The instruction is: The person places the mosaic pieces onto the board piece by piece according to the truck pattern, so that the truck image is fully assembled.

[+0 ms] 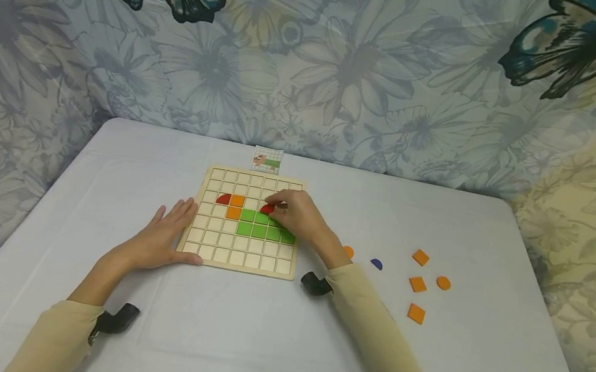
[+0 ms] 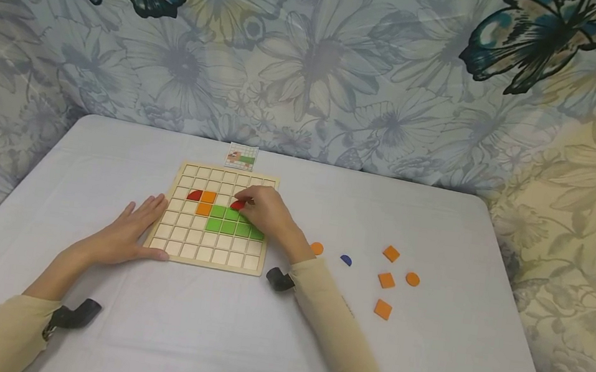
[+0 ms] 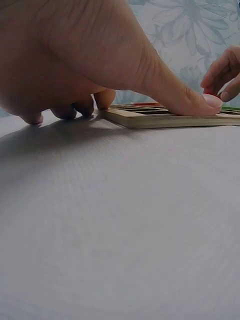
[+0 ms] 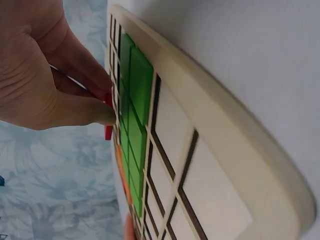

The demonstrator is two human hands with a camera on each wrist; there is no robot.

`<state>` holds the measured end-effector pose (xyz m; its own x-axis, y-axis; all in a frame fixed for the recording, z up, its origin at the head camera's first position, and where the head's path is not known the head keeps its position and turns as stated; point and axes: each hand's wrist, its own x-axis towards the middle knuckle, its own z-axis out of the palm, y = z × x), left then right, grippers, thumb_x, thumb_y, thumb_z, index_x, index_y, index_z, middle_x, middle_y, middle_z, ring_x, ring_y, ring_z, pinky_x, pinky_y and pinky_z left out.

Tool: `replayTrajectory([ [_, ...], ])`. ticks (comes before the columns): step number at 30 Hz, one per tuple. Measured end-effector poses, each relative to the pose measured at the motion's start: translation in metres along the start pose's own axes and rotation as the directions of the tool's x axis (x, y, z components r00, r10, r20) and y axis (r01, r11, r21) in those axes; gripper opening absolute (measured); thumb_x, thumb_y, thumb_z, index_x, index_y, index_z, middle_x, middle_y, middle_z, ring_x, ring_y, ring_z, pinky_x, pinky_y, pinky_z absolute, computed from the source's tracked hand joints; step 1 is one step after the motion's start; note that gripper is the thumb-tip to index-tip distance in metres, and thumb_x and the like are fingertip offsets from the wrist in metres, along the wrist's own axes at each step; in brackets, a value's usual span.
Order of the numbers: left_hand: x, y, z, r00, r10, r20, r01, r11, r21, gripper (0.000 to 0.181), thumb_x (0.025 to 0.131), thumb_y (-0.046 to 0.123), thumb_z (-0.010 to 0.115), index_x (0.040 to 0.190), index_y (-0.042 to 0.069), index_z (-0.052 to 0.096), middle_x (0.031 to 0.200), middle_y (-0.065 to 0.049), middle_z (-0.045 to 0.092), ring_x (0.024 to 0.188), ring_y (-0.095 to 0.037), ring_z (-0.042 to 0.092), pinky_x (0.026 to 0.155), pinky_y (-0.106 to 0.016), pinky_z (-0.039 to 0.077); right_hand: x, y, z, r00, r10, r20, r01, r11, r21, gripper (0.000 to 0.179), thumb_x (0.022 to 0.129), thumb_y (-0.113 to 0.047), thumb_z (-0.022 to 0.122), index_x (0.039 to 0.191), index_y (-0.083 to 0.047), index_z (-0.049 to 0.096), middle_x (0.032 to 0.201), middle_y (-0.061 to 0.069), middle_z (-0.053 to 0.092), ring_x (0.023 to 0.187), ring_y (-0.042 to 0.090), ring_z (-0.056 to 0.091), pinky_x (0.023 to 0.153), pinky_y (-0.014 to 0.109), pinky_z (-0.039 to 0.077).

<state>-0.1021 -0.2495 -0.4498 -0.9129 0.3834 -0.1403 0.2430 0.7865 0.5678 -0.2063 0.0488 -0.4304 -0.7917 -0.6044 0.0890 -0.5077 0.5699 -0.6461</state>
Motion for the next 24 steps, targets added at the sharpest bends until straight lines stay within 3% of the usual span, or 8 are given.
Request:
replayTrajectory([
  [10,-0.002,0.0,0.0,1.0,0.006,-0.009,-0.006,1.0,-0.006,0.117,0.078,0.056,0.075,0.154,-0.006,0.012,0.161,-0.025,0.008,0.148,-0.042,0.002,0.116,-0.06,-0.005,0.006,-0.01,0.013,0.998,-0.055,0.007,0.055,0.997,0.057,0.027,0.085,0.001,0.073,0.112,0.002,0.072,0.11,0.012,0.072,0.103,0.022,0.068,0.088,0.024,0.054],
  [17,-0.001,-0.002,0.001,1.0,-0.007,0.002,0.007,1.0,-0.002,0.118,0.076,0.055,0.077,0.154,-0.006,0.012,0.162,-0.023,0.007,0.149,-0.041,0.001,0.117,-0.059,-0.006,0.012,-0.019,0.021,0.999,-0.039,0.024,0.037,0.997,0.067,0.028,0.085,-0.001,0.074,0.113,0.0,0.072,0.112,0.01,0.072,0.105,0.021,0.068,0.088,0.02,0.053],
  [24,0.001,-0.002,0.002,1.0,-0.013,0.005,0.013,1.0,-0.003,0.119,0.076,0.055,0.077,0.155,-0.005,0.011,0.162,-0.022,0.006,0.149,-0.04,0.0,0.117,-0.058,-0.006,0.02,-0.026,0.028,0.997,-0.072,0.025,0.07,0.995,0.074,0.027,0.085,0.0,0.074,0.112,0.001,0.072,0.111,0.01,0.072,0.106,0.019,0.066,0.09,0.021,0.052],
])
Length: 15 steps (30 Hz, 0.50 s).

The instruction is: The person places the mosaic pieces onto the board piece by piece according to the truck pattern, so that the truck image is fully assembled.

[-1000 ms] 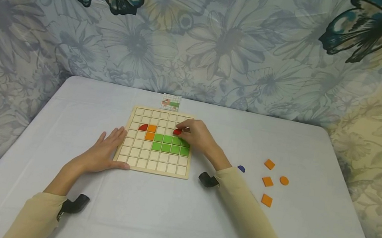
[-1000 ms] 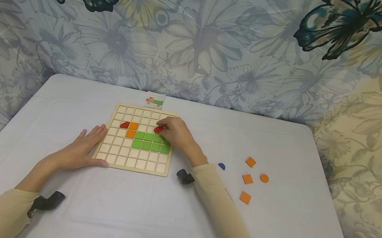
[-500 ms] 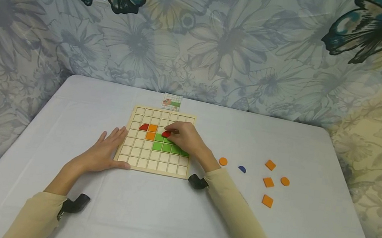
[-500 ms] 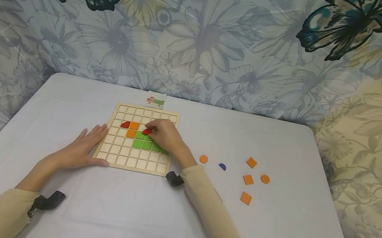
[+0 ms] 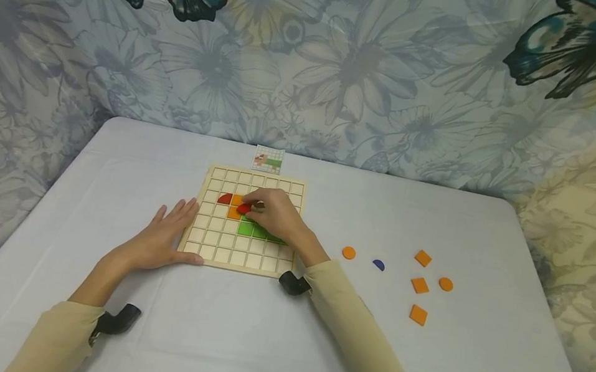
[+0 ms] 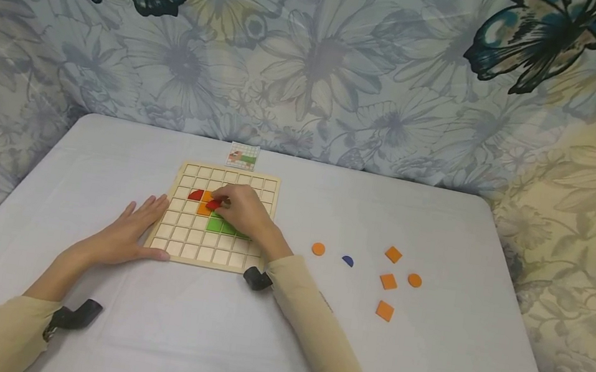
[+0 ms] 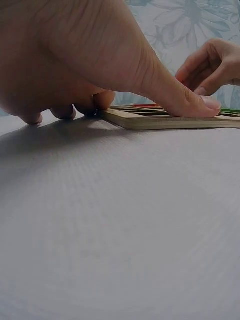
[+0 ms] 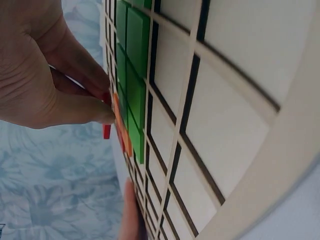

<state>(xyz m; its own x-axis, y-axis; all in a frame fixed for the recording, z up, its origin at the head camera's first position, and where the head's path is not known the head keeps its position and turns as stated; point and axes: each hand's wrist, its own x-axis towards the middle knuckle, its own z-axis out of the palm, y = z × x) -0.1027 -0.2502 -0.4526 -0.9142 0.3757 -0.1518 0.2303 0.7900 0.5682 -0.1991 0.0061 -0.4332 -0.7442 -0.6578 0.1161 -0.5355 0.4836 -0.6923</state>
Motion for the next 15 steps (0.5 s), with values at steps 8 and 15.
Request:
replayTrajectory([
  [8,-0.001,-0.001,-0.004,1.0,0.009,0.002,-0.009,1.0,0.004,0.119,0.077,0.057,0.076,0.154,-0.006,0.01,0.162,-0.023,0.005,0.149,-0.041,0.0,0.116,-0.059,-0.005,0.01,-0.01,0.009,0.999,-0.04,0.009,0.04,0.999,-0.031,0.026,0.085,-0.005,0.076,0.111,-0.001,0.072,0.109,0.008,0.072,0.102,0.017,0.067,0.088,0.02,0.051],
  [15,0.001,-0.001,-0.002,1.0,0.003,0.014,-0.003,1.0,-0.009,0.12,0.076,0.058,0.075,0.155,-0.005,0.01,0.162,-0.022,0.004,0.149,-0.039,-0.001,0.117,-0.057,-0.007,0.015,-0.017,0.019,1.0,0.006,-0.027,-0.006,1.0,-0.009,0.026,0.085,-0.004,0.075,0.111,-0.003,0.073,0.11,0.006,0.072,0.099,0.015,0.067,0.086,0.019,0.051],
])
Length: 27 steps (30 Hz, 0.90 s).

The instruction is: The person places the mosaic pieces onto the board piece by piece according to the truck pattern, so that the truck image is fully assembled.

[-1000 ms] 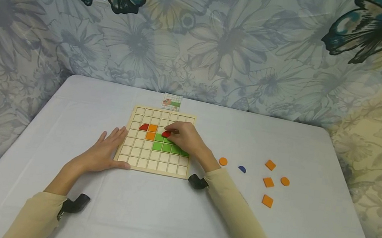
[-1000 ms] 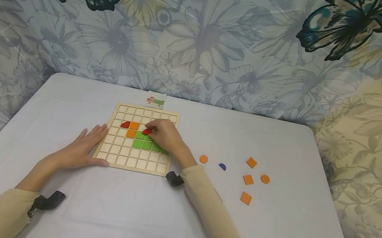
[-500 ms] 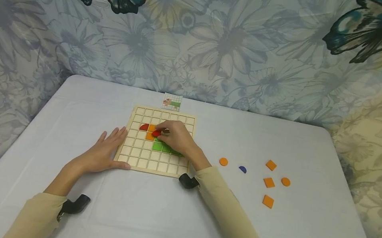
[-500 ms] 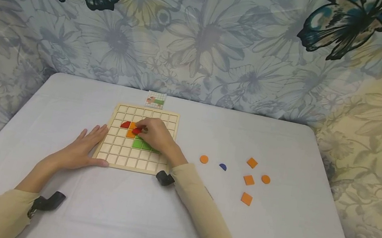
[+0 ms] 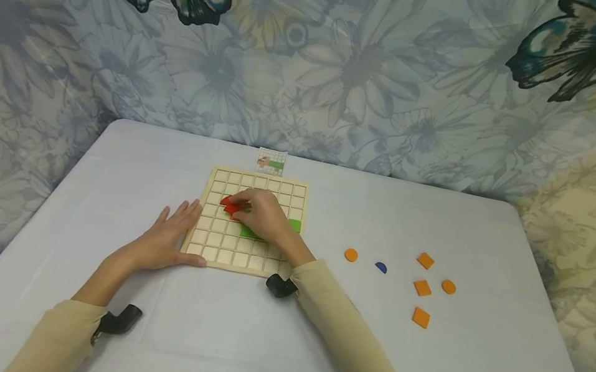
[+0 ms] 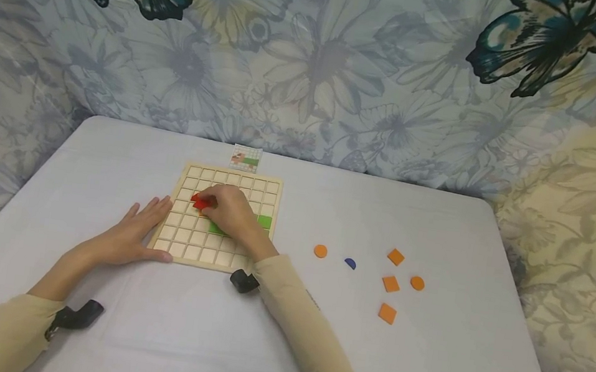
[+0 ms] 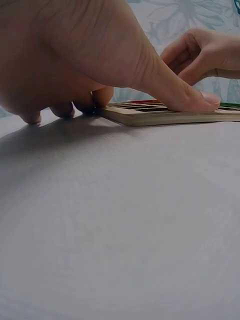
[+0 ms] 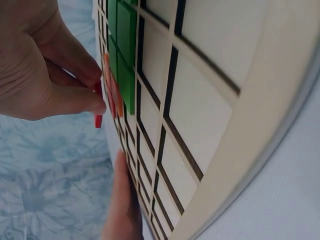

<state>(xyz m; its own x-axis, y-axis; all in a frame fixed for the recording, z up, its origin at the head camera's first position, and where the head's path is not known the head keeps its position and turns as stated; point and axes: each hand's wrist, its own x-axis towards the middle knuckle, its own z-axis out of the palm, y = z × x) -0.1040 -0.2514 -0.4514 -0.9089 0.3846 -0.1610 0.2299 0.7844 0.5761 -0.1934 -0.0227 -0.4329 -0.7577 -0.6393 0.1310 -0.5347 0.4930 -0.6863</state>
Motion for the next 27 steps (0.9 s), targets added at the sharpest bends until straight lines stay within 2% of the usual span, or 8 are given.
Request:
replayTrajectory([
  [9,0.0,-0.001,0.002,1.0,-0.002,0.001,0.002,1.0,-0.012,0.12,0.077,0.058,0.075,0.155,-0.003,0.009,0.163,-0.02,0.003,0.149,-0.038,-0.002,0.117,-0.057,-0.008,0.01,-0.008,0.013,0.999,-0.031,0.026,0.032,0.999,-0.032,0.028,0.086,-0.008,0.075,0.113,-0.002,0.072,0.11,0.006,0.073,0.098,0.014,0.066,0.085,0.018,0.05],
  [17,0.001,0.0,-0.001,1.0,0.0,0.002,0.0,1.0,-0.01,0.119,0.077,0.056,0.076,0.155,-0.004,0.01,0.162,-0.021,0.004,0.149,-0.04,-0.001,0.117,-0.058,-0.007,0.018,-0.013,0.019,0.999,0.016,0.04,-0.015,1.0,-0.021,0.028,0.086,-0.006,0.075,0.114,-0.004,0.072,0.109,0.004,0.072,0.094,0.011,0.063,0.083,0.017,0.048],
  [27,-0.001,0.002,-0.001,1.0,0.009,-0.005,-0.009,1.0,-0.015,0.119,0.077,0.055,0.077,0.154,-0.006,0.01,0.162,-0.022,0.004,0.149,-0.041,0.0,0.116,-0.059,-0.006,0.026,-0.015,0.029,0.998,0.008,0.054,-0.005,0.999,-0.054,0.03,0.086,-0.003,0.073,0.116,-0.004,0.072,0.111,0.004,0.072,0.098,0.01,0.064,0.086,0.016,0.048],
])
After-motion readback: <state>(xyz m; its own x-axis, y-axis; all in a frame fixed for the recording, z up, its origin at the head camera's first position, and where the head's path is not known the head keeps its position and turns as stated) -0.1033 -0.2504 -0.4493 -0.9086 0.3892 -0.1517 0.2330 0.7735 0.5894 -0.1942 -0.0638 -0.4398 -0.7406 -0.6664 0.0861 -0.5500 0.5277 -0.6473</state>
